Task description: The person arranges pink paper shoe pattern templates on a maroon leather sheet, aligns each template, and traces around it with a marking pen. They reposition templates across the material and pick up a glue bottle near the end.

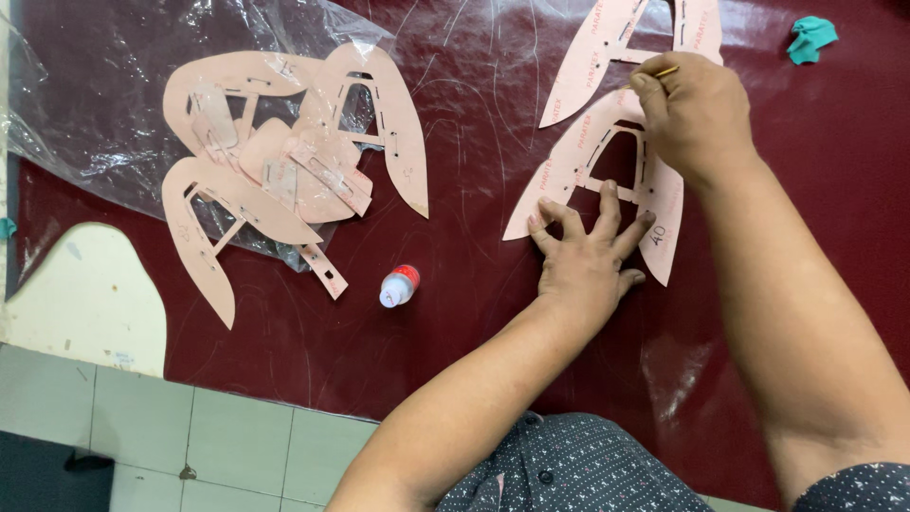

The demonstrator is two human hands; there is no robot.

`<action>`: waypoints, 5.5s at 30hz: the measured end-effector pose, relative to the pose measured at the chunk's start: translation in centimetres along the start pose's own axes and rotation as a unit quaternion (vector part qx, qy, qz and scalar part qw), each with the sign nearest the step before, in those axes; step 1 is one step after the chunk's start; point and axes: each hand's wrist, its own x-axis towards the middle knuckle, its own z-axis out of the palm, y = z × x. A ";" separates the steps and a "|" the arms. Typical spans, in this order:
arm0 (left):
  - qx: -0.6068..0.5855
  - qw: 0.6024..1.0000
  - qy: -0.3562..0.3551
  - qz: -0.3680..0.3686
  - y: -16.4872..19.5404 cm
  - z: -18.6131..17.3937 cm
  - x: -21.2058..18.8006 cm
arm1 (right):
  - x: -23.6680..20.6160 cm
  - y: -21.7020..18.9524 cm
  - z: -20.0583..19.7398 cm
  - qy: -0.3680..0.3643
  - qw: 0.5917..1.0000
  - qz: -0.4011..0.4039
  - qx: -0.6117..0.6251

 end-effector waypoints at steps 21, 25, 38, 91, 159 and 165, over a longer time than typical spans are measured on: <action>0.011 0.999 0.044 0.009 -0.4 0.7 -0.2 | -17.1 -1.7 -4.6 -0.050 0.985 0.160 -0.030; 0.007 0.999 0.039 0.015 -0.7 0.4 -0.2 | -19.8 -3.5 -5.0 -0.037 0.984 0.174 0.012; 0.007 0.999 0.043 0.012 -1.2 -1.2 -0.8 | -20.7 -4.7 -5.5 -0.039 0.980 0.187 0.048; -0.003 0.996 0.091 0.020 -1.7 -0.9 -1.0 | -6.4 -0.3 0.6 0.060 0.998 0.024 0.003; -0.244 0.963 0.057 -0.102 -9.9 -4.3 3.7 | -11.0 -8.2 2.5 -0.031 0.976 -0.022 0.216; -0.241 0.963 0.029 -0.118 -10.0 -4.8 3.7 | -11.6 -8.6 3.3 -0.024 0.969 -0.020 0.245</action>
